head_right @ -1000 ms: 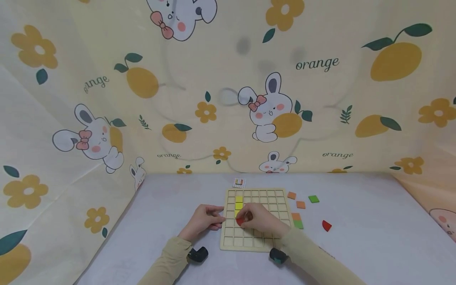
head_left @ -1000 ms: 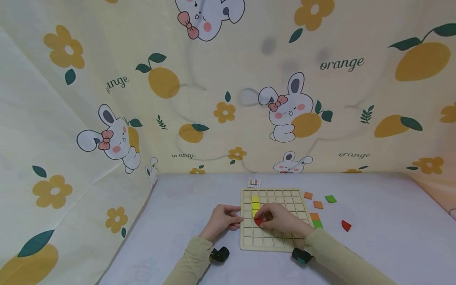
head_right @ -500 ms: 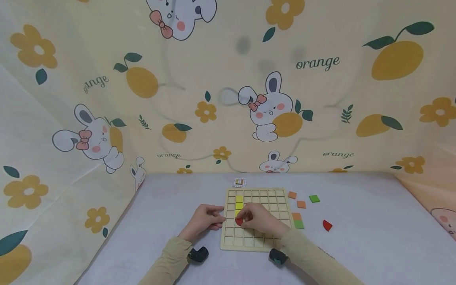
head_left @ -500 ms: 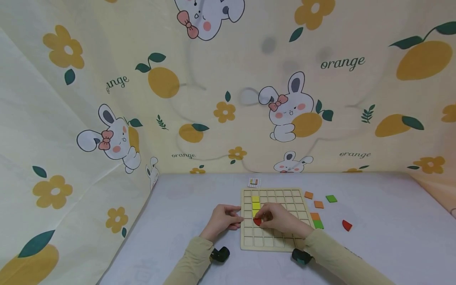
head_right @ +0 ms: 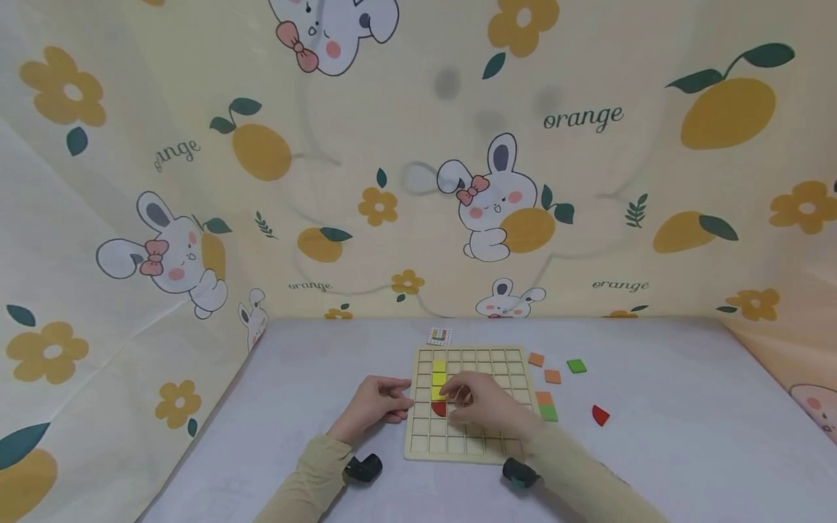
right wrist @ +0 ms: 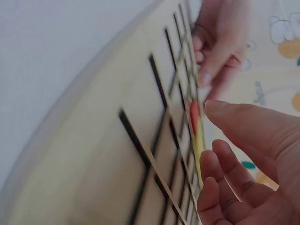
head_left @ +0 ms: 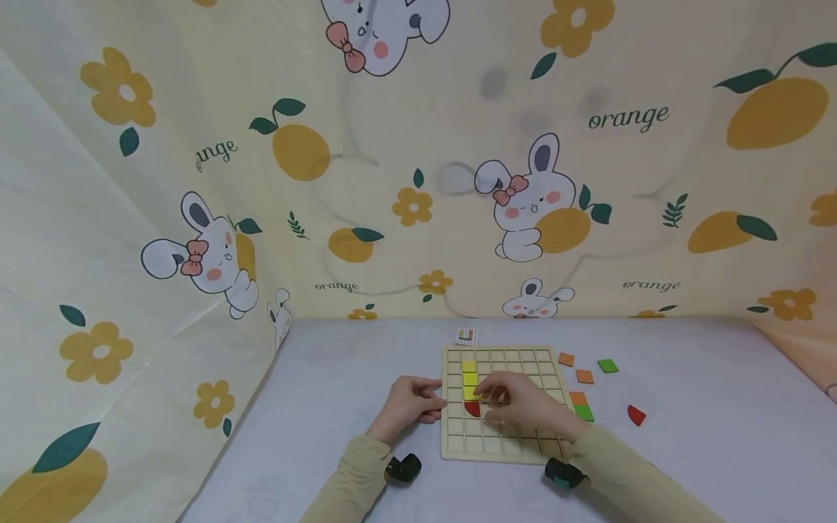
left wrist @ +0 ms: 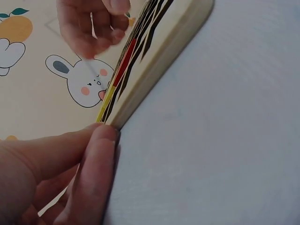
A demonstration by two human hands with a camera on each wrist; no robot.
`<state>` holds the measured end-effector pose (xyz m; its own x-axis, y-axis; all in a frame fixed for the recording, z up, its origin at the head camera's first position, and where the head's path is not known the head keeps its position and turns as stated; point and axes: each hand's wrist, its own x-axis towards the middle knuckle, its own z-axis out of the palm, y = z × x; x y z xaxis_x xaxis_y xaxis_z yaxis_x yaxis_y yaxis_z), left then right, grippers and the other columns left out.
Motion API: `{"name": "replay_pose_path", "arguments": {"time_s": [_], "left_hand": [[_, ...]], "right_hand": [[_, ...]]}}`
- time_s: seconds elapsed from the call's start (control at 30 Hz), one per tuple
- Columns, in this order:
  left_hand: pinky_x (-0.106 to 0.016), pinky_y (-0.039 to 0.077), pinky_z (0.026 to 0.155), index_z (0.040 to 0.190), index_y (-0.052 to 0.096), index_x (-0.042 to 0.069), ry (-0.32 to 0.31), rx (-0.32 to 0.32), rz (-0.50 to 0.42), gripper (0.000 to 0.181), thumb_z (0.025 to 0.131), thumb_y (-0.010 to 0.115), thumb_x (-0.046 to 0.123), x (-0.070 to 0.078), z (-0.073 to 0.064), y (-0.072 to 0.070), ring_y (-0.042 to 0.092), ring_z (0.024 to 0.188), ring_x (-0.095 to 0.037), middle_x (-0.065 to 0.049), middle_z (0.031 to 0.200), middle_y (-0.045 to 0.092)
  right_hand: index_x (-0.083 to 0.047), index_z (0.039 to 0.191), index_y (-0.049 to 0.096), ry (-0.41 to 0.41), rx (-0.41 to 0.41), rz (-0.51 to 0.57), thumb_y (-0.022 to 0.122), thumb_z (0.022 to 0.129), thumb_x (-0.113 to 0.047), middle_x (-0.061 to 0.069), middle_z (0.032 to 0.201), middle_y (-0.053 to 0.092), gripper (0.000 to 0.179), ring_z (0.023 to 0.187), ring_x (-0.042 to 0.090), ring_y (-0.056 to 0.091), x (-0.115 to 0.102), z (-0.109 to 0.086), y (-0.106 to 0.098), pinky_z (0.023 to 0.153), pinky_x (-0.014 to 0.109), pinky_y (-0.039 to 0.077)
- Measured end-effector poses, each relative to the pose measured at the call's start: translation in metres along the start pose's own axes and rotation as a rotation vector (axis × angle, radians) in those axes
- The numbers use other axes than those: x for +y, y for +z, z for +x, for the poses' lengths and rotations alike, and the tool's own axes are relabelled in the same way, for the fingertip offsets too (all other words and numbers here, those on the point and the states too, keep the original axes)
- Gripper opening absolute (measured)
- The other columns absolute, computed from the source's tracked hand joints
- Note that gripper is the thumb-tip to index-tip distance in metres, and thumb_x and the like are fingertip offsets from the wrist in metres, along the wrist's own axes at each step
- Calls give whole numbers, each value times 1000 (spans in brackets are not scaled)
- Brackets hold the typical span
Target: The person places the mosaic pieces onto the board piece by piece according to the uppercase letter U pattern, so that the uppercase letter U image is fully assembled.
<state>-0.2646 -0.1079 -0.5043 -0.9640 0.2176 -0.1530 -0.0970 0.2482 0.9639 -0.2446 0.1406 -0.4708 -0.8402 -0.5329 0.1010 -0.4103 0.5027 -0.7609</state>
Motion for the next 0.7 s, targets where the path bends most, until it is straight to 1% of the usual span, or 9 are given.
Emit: {"name": "replay_pose_path", "arguments": {"time_s": [0.1, 0.17, 0.3, 0.43, 0.57, 0.7], "left_hand": [[-29, 59, 56, 117, 66, 1, -1, 5, 8, 42, 77, 78, 1, 0, 0, 1, 65, 58, -15, -10, 80, 64], [-29, 59, 56, 118, 66, 1, 0, 6, 13, 42, 77, 78, 1, 1, -1, 1, 65, 58, -15, -10, 80, 63], [-29, 59, 56, 118, 66, 0, -1, 5, 15, 43, 77, 78, 2, 1, -2, 0, 65, 58, -14, -10, 80, 63], [-28, 59, 56, 120, 65, 0, -3, 4, 15, 44, 78, 78, 3, 2, -2, 0, 64, 58, -14, -10, 81, 63], [-28, 59, 57, 121, 64, 0, -7, 4, 9, 45, 78, 78, 3, 1, -2, 0, 64, 58, -14, -9, 81, 63], [-28, 59, 57, 121, 64, 1, -4, -2, 14, 45, 78, 78, 3, 1, -3, 0, 64, 58, -14, -9, 81, 64]], "right_hand": [[-7, 112, 65, -34, 36, -41, 78, 81, -10, 4, 99, 63, 34, 87, 23, 57, 5, -11, -14, 70, 27, 51], [-6, 112, 65, -39, 65, -56, 78, 80, -10, 6, 101, 63, 35, 88, 25, 57, 8, -20, -25, 71, 28, 51], [-6, 112, 65, -3, 113, -72, 78, 79, -11, 7, 106, 64, 36, 93, 26, 57, 18, -40, -48, 75, 33, 51], [-7, 111, 66, 54, 155, -109, 79, 79, -14, 5, 105, 65, 36, 94, 24, 58, 31, -61, -66, 74, 31, 51], [-10, 108, 67, 122, 191, -144, 81, 77, -16, 0, 103, 65, 34, 92, 21, 57, 45, -77, -77, 71, 26, 51], [-11, 104, 69, 138, 200, -158, 82, 75, -17, -2, 102, 65, 32, 91, 17, 57, 57, -91, -84, 70, 25, 51]]}}
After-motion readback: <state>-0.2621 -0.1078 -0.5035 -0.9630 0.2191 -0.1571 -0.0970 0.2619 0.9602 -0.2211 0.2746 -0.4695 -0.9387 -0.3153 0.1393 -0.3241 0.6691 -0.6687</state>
